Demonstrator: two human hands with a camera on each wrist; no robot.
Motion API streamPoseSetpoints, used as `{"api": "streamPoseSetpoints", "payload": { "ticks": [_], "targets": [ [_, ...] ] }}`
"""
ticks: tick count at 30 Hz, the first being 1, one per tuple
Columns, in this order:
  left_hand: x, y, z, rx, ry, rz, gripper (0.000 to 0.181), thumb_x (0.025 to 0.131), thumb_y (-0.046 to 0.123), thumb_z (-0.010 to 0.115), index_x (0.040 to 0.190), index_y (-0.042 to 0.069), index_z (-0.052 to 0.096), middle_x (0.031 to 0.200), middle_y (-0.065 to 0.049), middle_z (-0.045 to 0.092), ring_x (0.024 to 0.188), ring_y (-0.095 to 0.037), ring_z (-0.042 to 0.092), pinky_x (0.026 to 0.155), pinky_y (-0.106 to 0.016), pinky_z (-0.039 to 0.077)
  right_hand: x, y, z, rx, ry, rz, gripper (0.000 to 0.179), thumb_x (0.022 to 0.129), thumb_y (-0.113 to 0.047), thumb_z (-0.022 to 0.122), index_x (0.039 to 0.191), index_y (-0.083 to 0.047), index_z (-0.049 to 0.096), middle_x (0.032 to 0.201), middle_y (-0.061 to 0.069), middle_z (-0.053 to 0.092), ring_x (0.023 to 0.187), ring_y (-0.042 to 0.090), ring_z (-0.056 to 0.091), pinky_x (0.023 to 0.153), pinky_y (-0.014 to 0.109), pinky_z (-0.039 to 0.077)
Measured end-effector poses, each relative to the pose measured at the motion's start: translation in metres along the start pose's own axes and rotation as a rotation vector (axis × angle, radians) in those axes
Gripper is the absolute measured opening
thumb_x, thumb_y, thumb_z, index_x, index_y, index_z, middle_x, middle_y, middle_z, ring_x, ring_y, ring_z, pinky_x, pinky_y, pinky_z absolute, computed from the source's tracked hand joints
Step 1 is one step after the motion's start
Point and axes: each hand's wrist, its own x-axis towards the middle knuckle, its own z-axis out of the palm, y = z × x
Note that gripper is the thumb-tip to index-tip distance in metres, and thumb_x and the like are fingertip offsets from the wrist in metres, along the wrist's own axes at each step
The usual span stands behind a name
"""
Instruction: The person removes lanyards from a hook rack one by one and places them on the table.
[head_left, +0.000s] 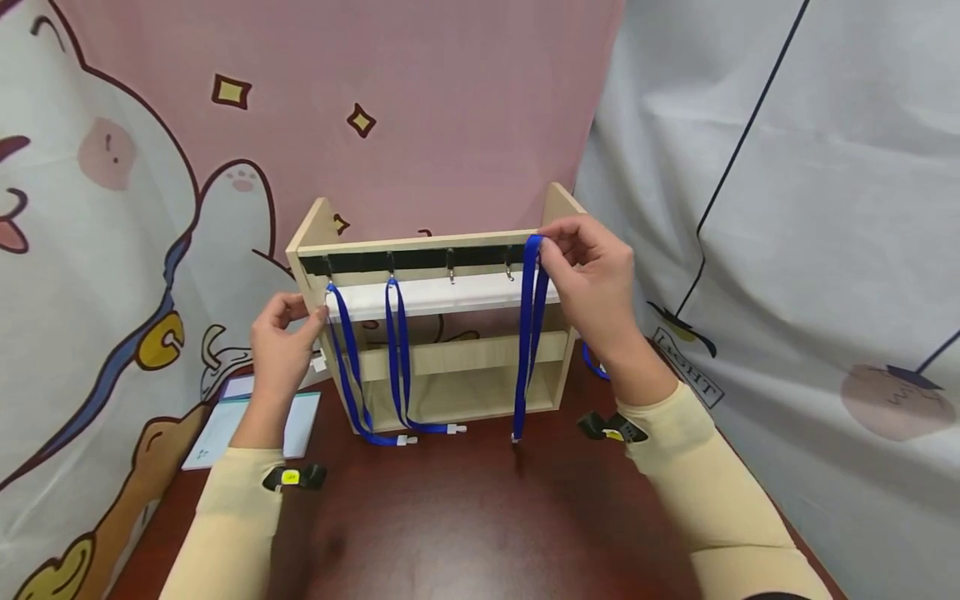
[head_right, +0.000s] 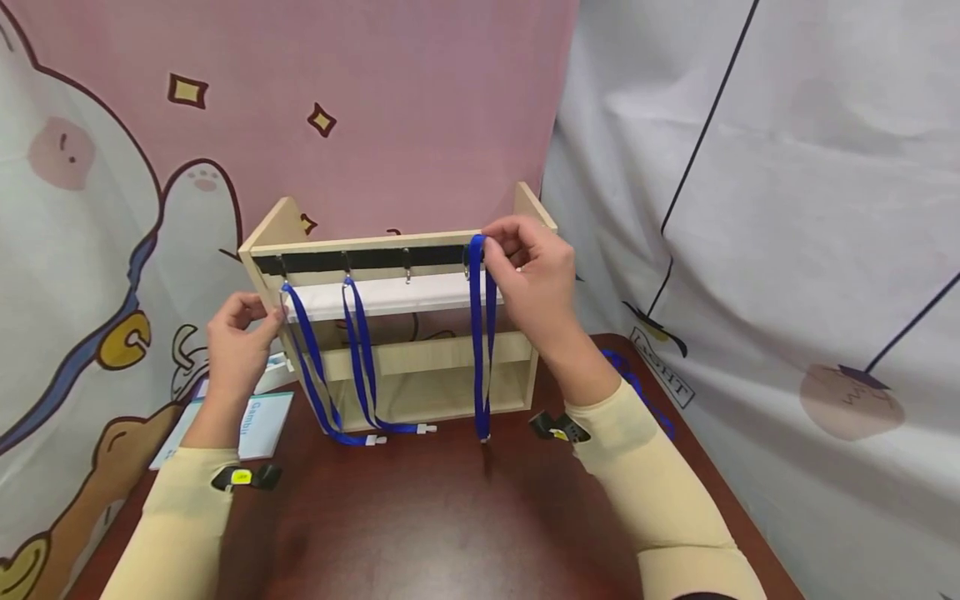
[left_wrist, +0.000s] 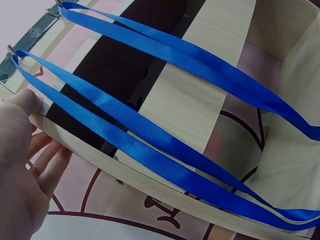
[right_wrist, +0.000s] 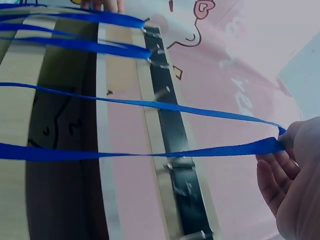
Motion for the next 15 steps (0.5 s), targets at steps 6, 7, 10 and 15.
{"api": "streamPoseSetpoints", "payload": {
  "ticks": [6,7,10,15],
  "targets": [
    [-0.001,-0.001,0.000,-0.002,0.001,-0.004,0.024,0.102,0.022,0.083,0.117,0.006,0.073,0.107,0.000,0.075,0.105,-0.013,0.068,0.090,-0.028,0.051,0.006,0.001,-0.018,-0.047,0.039,-0.019,0.012,0.098,0.003,0.073,0.100,-0.007,0.080,0.084,0.010,0.074,0.067,0.016,0.061,0.064,0.023,0.048],
    [-0.001,-0.001,0.000,-0.005,0.001,-0.003,0.024,0.102,0.022,0.082,0.117,0.005,0.073,0.107,-0.001,0.075,0.105,-0.013,0.068,0.089,-0.028,0.052,0.008,0.002,-0.021,-0.054,0.040,-0.026,0.012,0.098,0.003,0.073,0.100,-0.007,0.080,0.084,0.010,0.074,0.068,0.016,0.062,0.064,0.023,0.049],
    [-0.001,-0.001,0.000,-0.004,0.004,-0.003,0.025,0.102,0.022,0.082,0.117,0.005,0.073,0.107,-0.002,0.075,0.105,-0.013,0.068,0.088,-0.027,0.051,0.012,0.005,-0.031,-0.072,0.052,-0.048,0.014,0.099,0.002,0.072,0.101,-0.009,0.081,0.086,0.007,0.076,0.070,0.014,0.064,0.065,0.022,0.049],
    [0.000,-0.001,0.000,-0.009,0.009,0.001,0.025,0.101,0.022,0.083,0.115,0.004,0.073,0.106,-0.002,0.075,0.105,-0.014,0.068,0.088,-0.028,0.051,0.020,0.006,-0.047,-0.124,0.079,-0.062,0.009,0.099,0.000,0.073,0.100,-0.003,0.081,0.085,0.006,0.075,0.067,0.012,0.063,0.062,0.022,0.047]
  ]
}}
